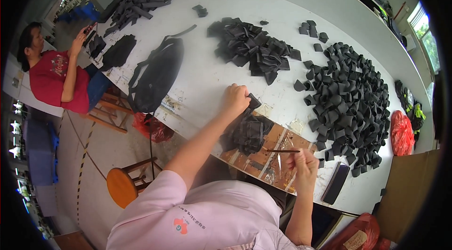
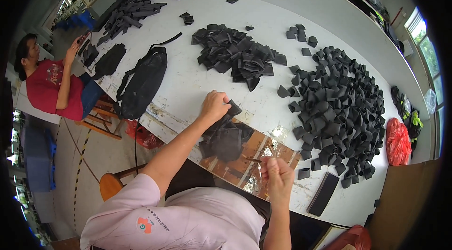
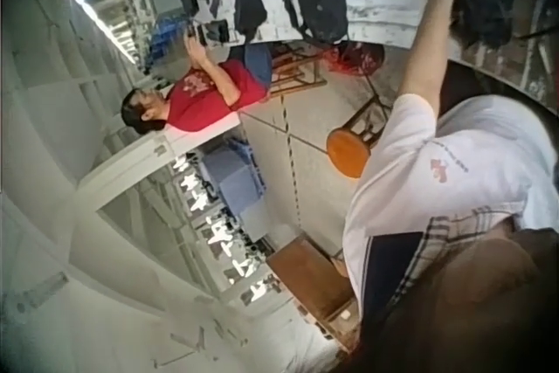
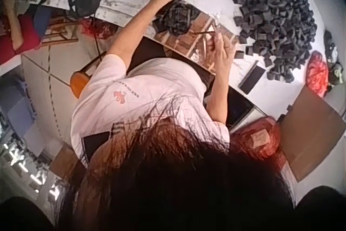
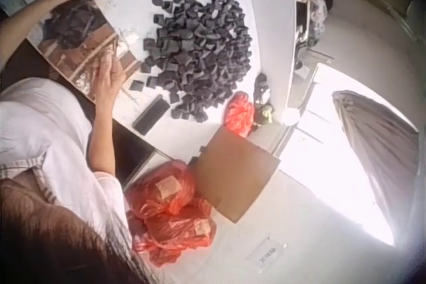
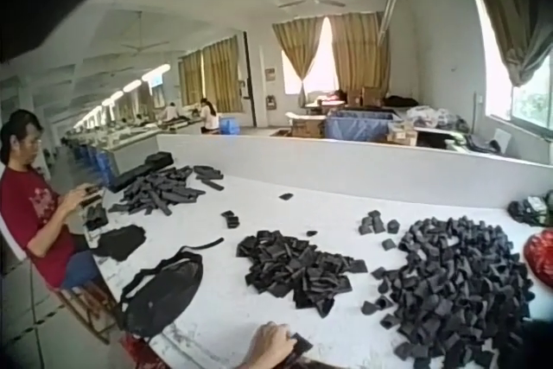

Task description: Assembling small black foam components by applying adhesive and joining pieces at a factory workbench.

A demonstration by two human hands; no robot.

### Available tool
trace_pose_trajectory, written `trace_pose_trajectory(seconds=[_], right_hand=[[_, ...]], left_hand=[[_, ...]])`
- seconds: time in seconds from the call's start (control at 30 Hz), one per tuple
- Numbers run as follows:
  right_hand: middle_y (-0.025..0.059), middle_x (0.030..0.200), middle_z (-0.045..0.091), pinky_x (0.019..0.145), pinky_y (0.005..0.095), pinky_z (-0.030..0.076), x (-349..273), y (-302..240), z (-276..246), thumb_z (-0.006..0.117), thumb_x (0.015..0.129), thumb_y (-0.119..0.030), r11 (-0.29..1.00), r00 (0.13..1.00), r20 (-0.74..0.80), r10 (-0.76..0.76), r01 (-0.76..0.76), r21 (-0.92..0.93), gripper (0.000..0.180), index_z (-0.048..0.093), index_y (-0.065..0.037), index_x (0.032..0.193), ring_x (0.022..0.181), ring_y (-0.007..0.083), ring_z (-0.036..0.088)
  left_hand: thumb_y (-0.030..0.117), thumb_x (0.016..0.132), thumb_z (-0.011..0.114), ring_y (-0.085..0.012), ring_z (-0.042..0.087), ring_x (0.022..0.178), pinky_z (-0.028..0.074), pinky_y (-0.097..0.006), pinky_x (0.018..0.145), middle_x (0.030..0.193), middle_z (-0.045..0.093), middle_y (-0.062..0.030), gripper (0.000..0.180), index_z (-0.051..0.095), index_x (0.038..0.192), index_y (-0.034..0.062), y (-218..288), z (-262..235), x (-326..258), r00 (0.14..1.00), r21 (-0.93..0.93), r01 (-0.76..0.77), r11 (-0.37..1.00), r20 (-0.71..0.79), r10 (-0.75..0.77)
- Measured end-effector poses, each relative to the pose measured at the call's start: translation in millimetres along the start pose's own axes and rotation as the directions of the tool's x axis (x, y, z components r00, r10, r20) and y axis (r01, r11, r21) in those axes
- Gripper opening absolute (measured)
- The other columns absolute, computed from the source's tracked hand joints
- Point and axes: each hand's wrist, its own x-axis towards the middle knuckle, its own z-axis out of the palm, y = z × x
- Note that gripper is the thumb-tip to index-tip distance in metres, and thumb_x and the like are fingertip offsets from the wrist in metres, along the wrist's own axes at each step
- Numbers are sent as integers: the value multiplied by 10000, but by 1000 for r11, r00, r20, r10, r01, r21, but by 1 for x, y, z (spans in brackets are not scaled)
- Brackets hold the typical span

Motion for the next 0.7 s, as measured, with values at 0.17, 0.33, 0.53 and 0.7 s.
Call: trace_pose_trajectory(seconds=[0.17, 0.33, 0.53, 0.7], right_hand=[[55, 632, 558, 471, 228, 396, -23, 10, 8, 555, 854, -220, 965, 996, 76, -38, 57, -258, 252, 604, 25, 889, 521, 105, 494], [91, 658, 558, 489, 267, 421, -30, -17, 30, 657, 752, -149, 811, 958, 96, -270, 280, -513, 213, 606, -13, 908, 519, 166, 516], [57, 595, 455, 441, 309, 391, -24, -7, 31, 638, 546, 11, 433, 755, 170, -633, 527, -731, 338, 612, -44, 878, 513, 196, 492], [55, 632, 472, 449, 310, 399, -28, -6, 27, 637, 543, -10, 268, 710, 233, -665, 518, -813, 304, 590, -27, 843, 536, 206, 502]], left_hand=[[102, 704, 660, -280, 533, 758, 435, -354, 707, 781, 568, -131, 108, 616, 757, 19, 24, -28, -11, 984, -184, -175, 967, -75, 164], [-5, 724, 622, -144, 518, 759, 424, -259, 681, 771, 579, -38, 74, 604, 790, 23, 76, -98, -61, 874, -622, -138, 771, 290, 390], [40, 783, 599, -57, 511, 753, 412, -178, 642, 770, 560, -6, 127, 559, 891, -13, 128, -111, -118, 921, -890, 389, 237, 373, -112], [56, 769, 611, -46, 494, 586, 383, -179, 517, 693, 562, -6, 73, 573, 808, 7, 131, -103, -128, 866, -830, 498, 251, 492, -92]])
